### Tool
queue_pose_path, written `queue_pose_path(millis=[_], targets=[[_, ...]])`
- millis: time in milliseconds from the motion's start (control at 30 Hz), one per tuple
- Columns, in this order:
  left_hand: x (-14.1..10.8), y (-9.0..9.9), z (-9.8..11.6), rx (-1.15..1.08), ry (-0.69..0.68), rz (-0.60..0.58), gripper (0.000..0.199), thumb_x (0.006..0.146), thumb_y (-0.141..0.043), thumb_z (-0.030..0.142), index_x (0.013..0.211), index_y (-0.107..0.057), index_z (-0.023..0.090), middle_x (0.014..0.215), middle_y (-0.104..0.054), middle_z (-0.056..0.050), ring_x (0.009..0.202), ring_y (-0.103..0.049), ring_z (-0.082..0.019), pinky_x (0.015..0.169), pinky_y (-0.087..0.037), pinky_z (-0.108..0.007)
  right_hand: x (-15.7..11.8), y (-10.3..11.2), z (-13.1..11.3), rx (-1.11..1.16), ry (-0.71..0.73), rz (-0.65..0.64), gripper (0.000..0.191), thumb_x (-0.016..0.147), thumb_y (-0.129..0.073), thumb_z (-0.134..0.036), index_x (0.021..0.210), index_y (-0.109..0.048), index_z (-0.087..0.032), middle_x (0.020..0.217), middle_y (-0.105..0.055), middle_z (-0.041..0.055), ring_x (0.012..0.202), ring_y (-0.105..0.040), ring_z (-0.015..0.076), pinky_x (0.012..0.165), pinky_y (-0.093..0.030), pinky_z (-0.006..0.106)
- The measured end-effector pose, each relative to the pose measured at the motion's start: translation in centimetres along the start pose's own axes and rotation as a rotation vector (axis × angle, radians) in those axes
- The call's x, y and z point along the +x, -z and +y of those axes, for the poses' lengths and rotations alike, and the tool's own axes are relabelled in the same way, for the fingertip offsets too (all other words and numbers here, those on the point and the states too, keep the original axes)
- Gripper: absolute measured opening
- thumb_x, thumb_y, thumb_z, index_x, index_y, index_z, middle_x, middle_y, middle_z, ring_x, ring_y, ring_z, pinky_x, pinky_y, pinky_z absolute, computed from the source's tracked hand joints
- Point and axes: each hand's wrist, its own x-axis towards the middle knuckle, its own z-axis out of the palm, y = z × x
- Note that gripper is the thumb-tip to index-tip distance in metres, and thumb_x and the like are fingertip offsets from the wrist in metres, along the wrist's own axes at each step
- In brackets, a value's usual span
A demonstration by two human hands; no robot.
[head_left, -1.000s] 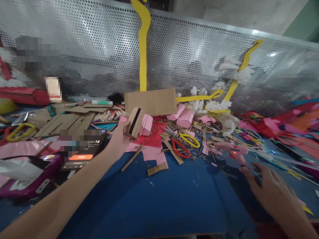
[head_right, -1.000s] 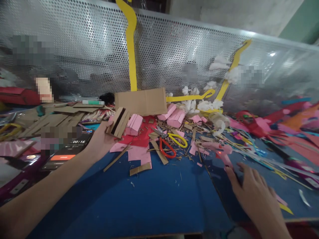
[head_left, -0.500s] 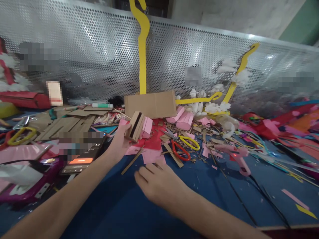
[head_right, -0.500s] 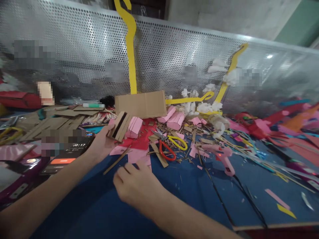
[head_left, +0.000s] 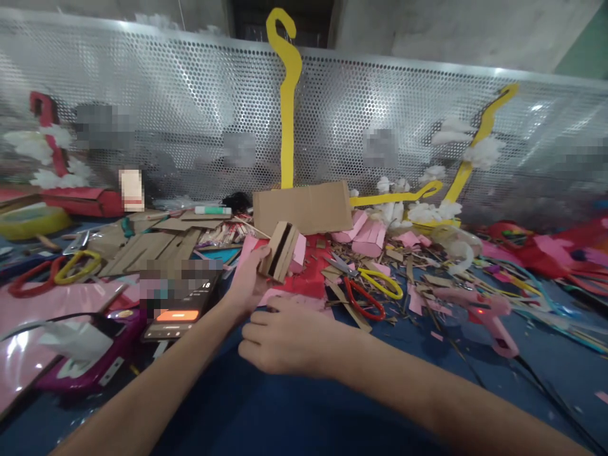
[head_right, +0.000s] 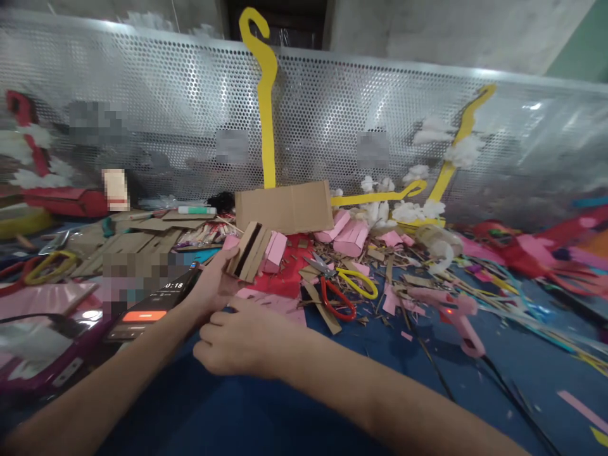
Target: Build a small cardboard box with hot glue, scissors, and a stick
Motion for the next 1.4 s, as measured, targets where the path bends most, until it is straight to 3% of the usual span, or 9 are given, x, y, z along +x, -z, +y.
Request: queue_pose_path(millis=[100, 167, 267, 400, 500, 700, 1033, 1300, 1400], targets=[[-1.0, -0.5, 0.3, -0.03, 0.027, -0.049, 0.032, 0.091, -0.06, 0.04, 0.11, -0.069, 0.017, 0.085, -0.076, -0.008, 0.073, -0.071, -0.023, 0.063, -0.059, -0.033, -2.3, 2.0, 0.2, 0.339, -0.157, 0.148, 0.008, 0.095, -0.061, -0.016, 0.092, -0.068, -0.017, 0.088, -0.073, 0.0037, 0.086, -0.067, 0.0196, 0.084, -0.052, 0.035], [-1.7, -1.1, 0.3, -0.041, 0.046, -0.112, 0.033, 0.09, -0.062, 0.035, 0.119, -0.066, 0.019, 0.097, -0.077, -0.01, 0.078, -0.072, -0.022, 0.065, -0.06, -0.033, -4.4, 2.7, 0.6, 0.693, -0.444, 0.29, 0.004, 0.093, -0.065, -0.018, 0.092, -0.067, -0.02, 0.087, -0.073, 0.0007, 0.083, -0.068, 0.0155, 0.079, -0.054, 0.029], [-2.6, -2.2, 0.2, -0.034, 0.096, -0.197, 0.038, 0.091, -0.063, 0.032, 0.128, -0.06, 0.024, 0.109, -0.074, -0.01, 0.086, -0.073, -0.025, 0.067, -0.062, -0.037, -7.5, 2.4, 1.8, 1.14, -0.877, 0.673, 0.01, 0.095, -0.066, -0.029, 0.089, -0.064, -0.022, 0.076, -0.069, -0.0014, 0.065, -0.066, 0.0125, 0.062, -0.054, 0.025], [-3.5, -3.2, -0.2, -0.022, 0.174, -0.282, 0.046, 0.091, -0.066, 0.031, 0.136, -0.055, 0.031, 0.119, -0.07, -0.01, 0.095, -0.073, -0.029, 0.072, -0.064, -0.044, -9.6, 1.2, 3.2, 1.435, -1.036, 0.954, 0.022, 0.088, -0.076, -0.037, 0.084, -0.062, -0.021, 0.067, -0.071, -0.0019, 0.056, -0.066, 0.0119, 0.06, -0.057, 0.025], [-4.0, -3.4, -0.4, -0.016, 0.207, -0.325, 0.049, 0.093, -0.065, 0.031, 0.14, -0.052, 0.035, 0.125, -0.068, -0.01, 0.102, -0.07, -0.03, 0.077, -0.064, -0.049, -9.8, 0.9, 3.4, 1.506, -1.058, 0.987, 0.025, 0.085, -0.081, -0.038, 0.081, -0.063, -0.021, 0.07, -0.072, -0.0021, 0.058, -0.069, 0.0121, 0.061, -0.058, 0.025], [-4.4, -3.4, -1.0, 0.012, 0.273, -0.367, 0.044, 0.094, -0.067, 0.036, 0.136, -0.059, 0.027, 0.115, -0.069, -0.013, 0.096, -0.07, -0.028, 0.079, -0.064, -0.048, -9.9, 0.2, 3.1, 1.566, -1.045, 0.937, 0.025, 0.087, -0.079, -0.041, 0.084, -0.064, -0.02, 0.068, -0.074, -0.0012, 0.059, -0.071, 0.0128, 0.063, -0.06, 0.026], [-4.7, -3.5, -0.9, 0.111, 0.265, -0.405, 0.045, 0.095, -0.067, 0.031, 0.138, -0.055, 0.029, 0.124, -0.068, -0.012, 0.107, -0.068, -0.027, 0.085, -0.063, -0.044, -9.8, -0.2, 2.8, 1.409, -1.096, 0.891, 0.031, 0.087, -0.077, -0.047, 0.082, -0.066, -0.018, 0.063, -0.071, -0.0011, 0.055, -0.069, 0.0112, 0.053, -0.052, 0.021], [-4.9, -3.5, -0.9, 0.278, 0.177, -0.507, 0.075, 0.084, -0.081, 0.028, 0.149, -0.043, 0.03, 0.131, -0.065, -0.014, 0.118, -0.066, -0.031, 0.092, -0.059, -0.044, -9.9, -0.5, 2.8, 1.369, -1.126, 0.916, 0.032, 0.084, -0.079, -0.048, 0.078, -0.064, -0.02, 0.065, -0.066, -0.0034, 0.048, -0.059, 0.0084, 0.049, -0.05, 0.021], [-5.0, -3.5, -0.9, 0.33, 0.15, -0.536, 0.076, 0.086, -0.079, 0.028, 0.151, -0.04, 0.031, 0.132, -0.064, -0.013, 0.118, -0.064, -0.03, 0.092, -0.058, -0.043, -9.9, -0.6, 2.7, 1.338, -1.14, 0.89, 0.032, 0.086, -0.077, -0.048, 0.08, -0.064, -0.019, 0.065, -0.066, -0.0035, 0.048, -0.058, 0.0083, 0.048, -0.047, 0.021]])
